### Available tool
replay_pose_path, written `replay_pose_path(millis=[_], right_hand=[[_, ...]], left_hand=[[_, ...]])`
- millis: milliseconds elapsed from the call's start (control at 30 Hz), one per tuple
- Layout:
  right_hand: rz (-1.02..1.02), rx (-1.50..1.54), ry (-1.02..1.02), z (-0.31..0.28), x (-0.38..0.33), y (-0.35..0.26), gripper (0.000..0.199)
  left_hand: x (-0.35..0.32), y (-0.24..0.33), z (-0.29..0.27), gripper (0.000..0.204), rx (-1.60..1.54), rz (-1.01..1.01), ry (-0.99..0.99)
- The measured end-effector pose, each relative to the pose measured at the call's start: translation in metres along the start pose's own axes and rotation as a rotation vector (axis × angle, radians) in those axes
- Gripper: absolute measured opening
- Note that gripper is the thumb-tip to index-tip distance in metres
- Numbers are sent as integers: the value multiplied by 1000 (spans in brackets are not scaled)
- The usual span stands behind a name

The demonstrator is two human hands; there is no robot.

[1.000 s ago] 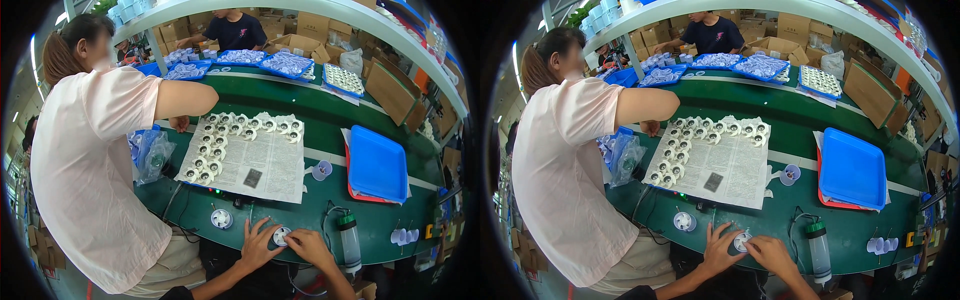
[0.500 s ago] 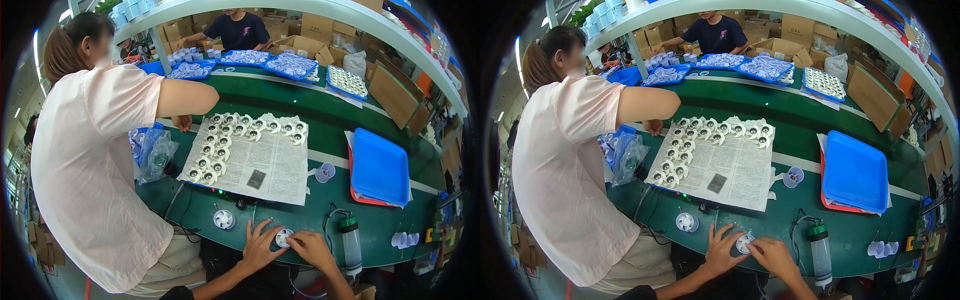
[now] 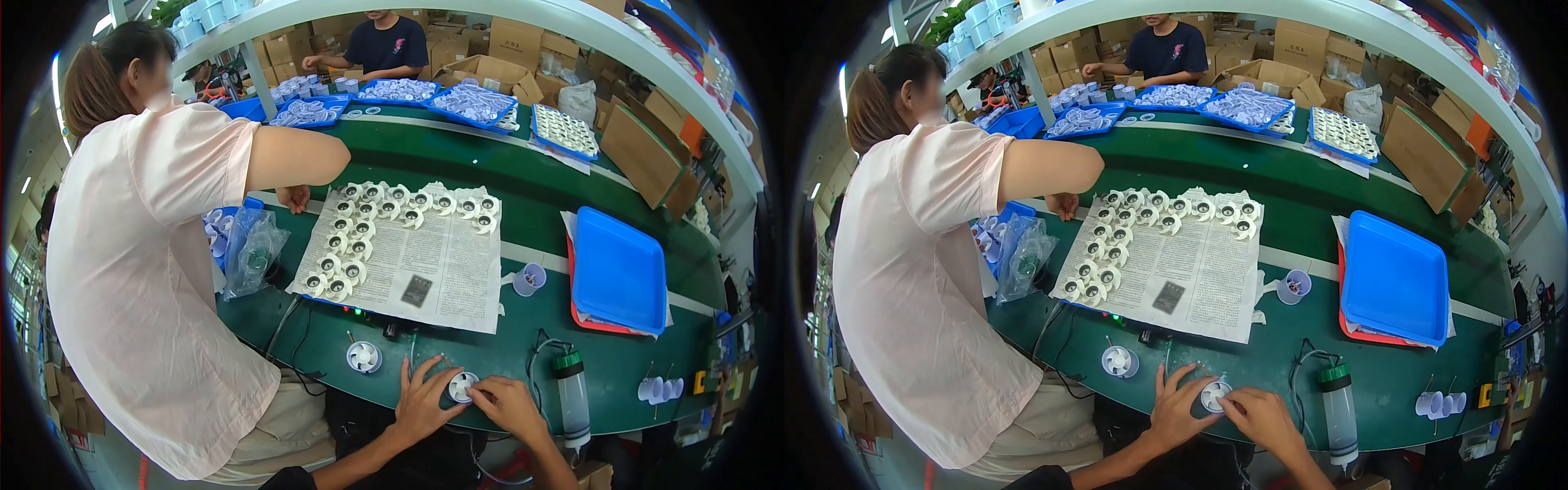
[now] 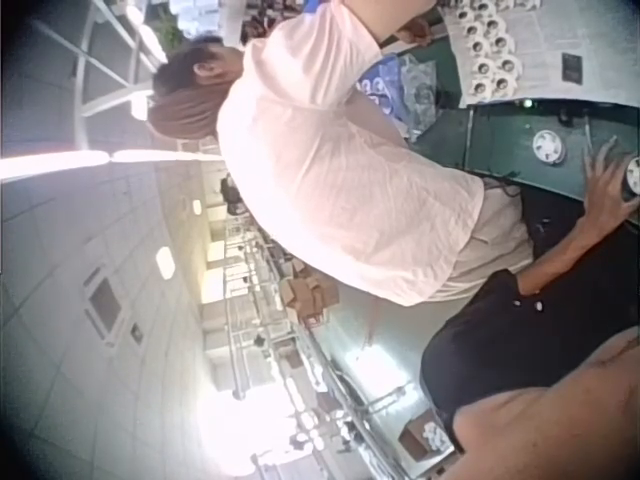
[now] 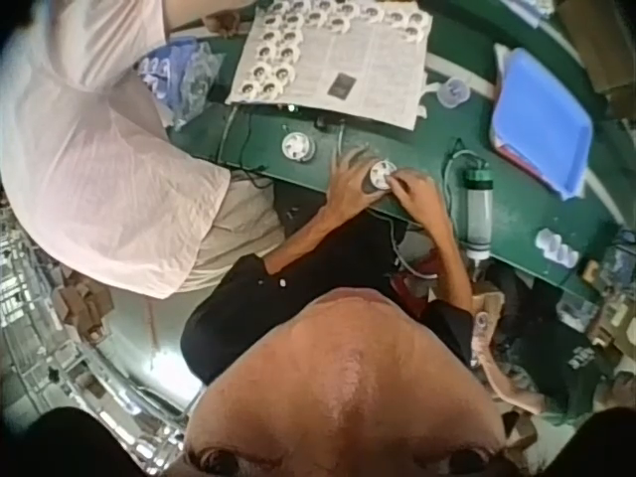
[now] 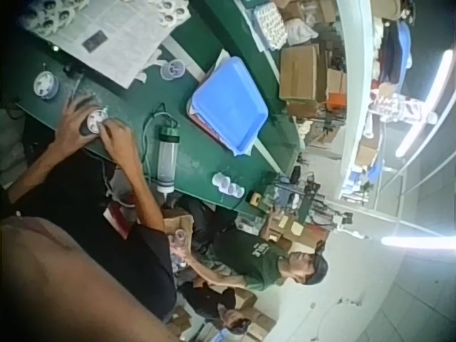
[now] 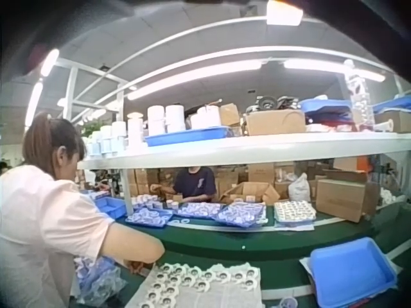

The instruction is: Applying adhesive to cooling fan motors and attaching filter components on an electronics assembly line.

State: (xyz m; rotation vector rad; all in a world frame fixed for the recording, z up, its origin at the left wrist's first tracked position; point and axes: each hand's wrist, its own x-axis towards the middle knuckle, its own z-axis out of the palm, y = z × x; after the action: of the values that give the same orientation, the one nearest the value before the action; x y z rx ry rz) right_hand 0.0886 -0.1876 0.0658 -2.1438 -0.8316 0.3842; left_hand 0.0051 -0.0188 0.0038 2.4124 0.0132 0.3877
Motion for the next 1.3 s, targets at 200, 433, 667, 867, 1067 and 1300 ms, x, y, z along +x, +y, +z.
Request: replay_pose_path(millis=[200, 433, 667, 867, 1067, 1300], right_hand=[[-3, -10, -4, 1, 0, 2, 16], [35, -12, -7, 3, -2, 2, 16], [31, -8, -4, 2, -1, 3, 15], [26, 11, 8, 2, -1, 2, 15], [32, 10, 9, 4, -8, 1, 16], [-34, -26, 55, -2, -6, 15, 15]], left_hand=[[-1, -1, 0, 62, 1, -1, -7], [0, 0, -1, 62, -2, 2, -1], [2, -2, 0, 62, 4, 0, -19], [2, -1, -1, 61, 4, 3, -12], [-5, 2, -2, 61, 3, 0, -13], [3, -8, 10, 70, -43, 22, 2]])
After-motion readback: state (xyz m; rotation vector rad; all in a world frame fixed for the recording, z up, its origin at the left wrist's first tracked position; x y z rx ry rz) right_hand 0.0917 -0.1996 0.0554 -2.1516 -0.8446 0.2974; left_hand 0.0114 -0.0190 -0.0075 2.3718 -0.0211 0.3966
